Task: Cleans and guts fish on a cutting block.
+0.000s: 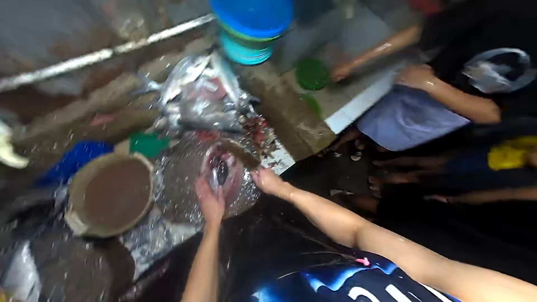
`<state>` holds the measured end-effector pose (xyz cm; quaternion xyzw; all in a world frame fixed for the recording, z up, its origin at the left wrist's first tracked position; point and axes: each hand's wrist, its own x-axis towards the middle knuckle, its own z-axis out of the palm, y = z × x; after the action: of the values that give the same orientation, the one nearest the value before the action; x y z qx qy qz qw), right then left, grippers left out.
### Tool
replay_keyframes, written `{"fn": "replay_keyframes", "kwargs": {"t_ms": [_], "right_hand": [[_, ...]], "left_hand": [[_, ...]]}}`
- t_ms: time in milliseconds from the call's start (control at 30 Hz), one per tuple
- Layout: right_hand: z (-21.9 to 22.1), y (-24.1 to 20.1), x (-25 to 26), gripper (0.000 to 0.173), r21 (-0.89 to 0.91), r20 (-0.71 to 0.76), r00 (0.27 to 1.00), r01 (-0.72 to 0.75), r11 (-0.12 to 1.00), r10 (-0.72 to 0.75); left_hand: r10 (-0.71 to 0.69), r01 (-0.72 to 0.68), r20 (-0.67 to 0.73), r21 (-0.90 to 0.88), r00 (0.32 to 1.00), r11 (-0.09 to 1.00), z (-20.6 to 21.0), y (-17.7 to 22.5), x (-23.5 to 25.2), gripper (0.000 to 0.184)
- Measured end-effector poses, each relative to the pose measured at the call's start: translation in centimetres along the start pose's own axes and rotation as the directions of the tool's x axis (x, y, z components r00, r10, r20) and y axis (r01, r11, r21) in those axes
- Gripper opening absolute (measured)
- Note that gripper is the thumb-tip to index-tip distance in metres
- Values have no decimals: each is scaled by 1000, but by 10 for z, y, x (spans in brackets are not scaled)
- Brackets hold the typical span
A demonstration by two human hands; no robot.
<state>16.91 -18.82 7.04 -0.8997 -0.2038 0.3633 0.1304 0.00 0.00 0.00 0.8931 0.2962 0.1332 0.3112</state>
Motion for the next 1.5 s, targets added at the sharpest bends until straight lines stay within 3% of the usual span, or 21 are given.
{"fn": "replay_keyframes", "kwargs": {"t_ms": [100, 200, 300, 433, 533, 700, 1067, 1200, 1500], "right_hand": [[-2, -7, 7, 65, -83, 16, 999, -37, 996, 38], [-11, -6, 14, 64, -114, -12, 999, -41, 993, 40], [-14, 3, 10, 59, -105, -95, 992, 68, 992, -78], [1, 21, -34, 58, -21, 41, 985, 166, 986, -165], [21, 35, -64, 64, -125, 132, 982, 150, 981, -134], [40, 35, -66, 64, -267, 217, 972, 149, 952, -91], [55, 5, -50, 62, -318, 153, 984, 136, 938, -91], [45, 9, -69, 61, -314, 186, 981, 118, 942, -61], [77, -53, -24, 57, -220, 72, 986, 163, 962, -150]], "left_hand": [[-65, 69, -29, 160, 997, 985, 9, -1, -3, 69], [-94, 99, -39, 163, 995, 982, 13, -4, -7, 67], [-132, 138, -49, 153, 990, 979, 14, -6, -9, 66], [-162, 169, -50, 204, 986, 964, 15, -9, -20, 63], [-154, 154, -17, 239, 988, 959, 17, -12, -18, 62], [-185, 182, -12, 262, 983, 948, 13, -6, -15, 62], [-231, 227, -17, 280, 973, 933, 13, -6, -4, 61], [-217, 208, -3, 293, 976, 933, 12, -3, -9, 62], [-225, 219, -12, 296, 974, 930, 14, -6, -6, 63]]}}
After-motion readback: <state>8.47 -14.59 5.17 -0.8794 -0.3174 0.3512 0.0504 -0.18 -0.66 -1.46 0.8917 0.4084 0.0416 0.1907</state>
